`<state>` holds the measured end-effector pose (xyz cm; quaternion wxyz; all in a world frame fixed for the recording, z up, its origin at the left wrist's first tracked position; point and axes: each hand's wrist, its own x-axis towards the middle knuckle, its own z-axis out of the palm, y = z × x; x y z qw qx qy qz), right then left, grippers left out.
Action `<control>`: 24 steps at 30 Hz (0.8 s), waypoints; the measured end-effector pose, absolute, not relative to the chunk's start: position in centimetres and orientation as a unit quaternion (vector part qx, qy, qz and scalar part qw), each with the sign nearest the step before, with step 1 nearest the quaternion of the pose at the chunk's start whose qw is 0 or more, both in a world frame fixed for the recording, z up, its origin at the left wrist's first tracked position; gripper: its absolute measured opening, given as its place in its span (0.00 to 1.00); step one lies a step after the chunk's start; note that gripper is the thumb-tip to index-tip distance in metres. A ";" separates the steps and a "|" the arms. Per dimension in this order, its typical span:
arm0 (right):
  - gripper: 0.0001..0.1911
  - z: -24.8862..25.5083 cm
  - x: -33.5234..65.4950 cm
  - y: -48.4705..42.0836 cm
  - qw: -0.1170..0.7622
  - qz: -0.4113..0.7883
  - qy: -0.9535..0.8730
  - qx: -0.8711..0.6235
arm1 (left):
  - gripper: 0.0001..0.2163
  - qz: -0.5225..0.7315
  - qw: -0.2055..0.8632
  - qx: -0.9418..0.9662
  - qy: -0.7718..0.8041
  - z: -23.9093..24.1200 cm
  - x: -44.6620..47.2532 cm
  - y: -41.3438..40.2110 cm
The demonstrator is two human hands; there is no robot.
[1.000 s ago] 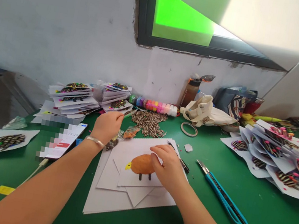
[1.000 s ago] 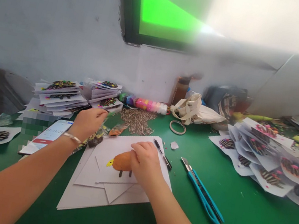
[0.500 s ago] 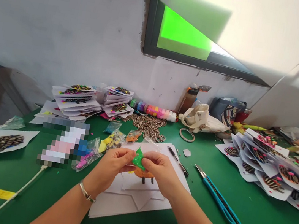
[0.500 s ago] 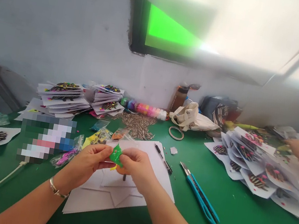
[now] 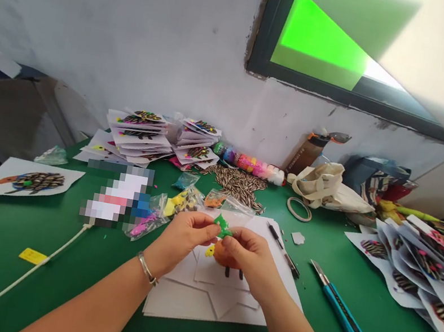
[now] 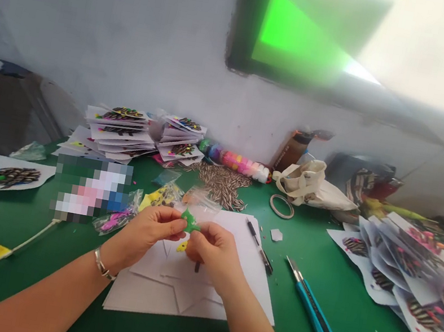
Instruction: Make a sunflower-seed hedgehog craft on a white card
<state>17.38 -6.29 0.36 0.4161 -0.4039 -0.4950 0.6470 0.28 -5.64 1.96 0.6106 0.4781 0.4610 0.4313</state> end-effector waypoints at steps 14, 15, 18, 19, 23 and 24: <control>0.10 1.9 18.1 -6.1 0.414 0.578 -0.536 -0.455 | 0.10 0.416 0.592 0.506 0.470 1.9 0.8 -5.8; 0.09 1.8 18.2 -6.1 0.406 0.586 -0.535 -0.452 | 0.11 0.417 0.592 0.505 0.469 1.9 0.8 -5.8; 0.12 1.4 18.5 -5.8 0.397 0.601 -0.530 -0.448 | 0.11 0.420 0.591 0.501 0.473 1.9 0.7 -5.8; 0.12 1.2 18.6 -5.8 0.397 0.596 -0.532 -0.452 | 0.11 0.420 0.591 0.500 0.473 1.9 0.7 -5.8; 0.09 1.0 18.9 -5.6 0.400 0.556 -0.549 -0.479 | 0.11 0.417 0.594 0.501 0.472 1.9 0.7 -5.8; 0.08 1.0 19.0 -5.6 0.401 0.550 -0.552 -0.482 | 0.12 0.416 0.595 0.501 0.471 1.9 0.7 -5.8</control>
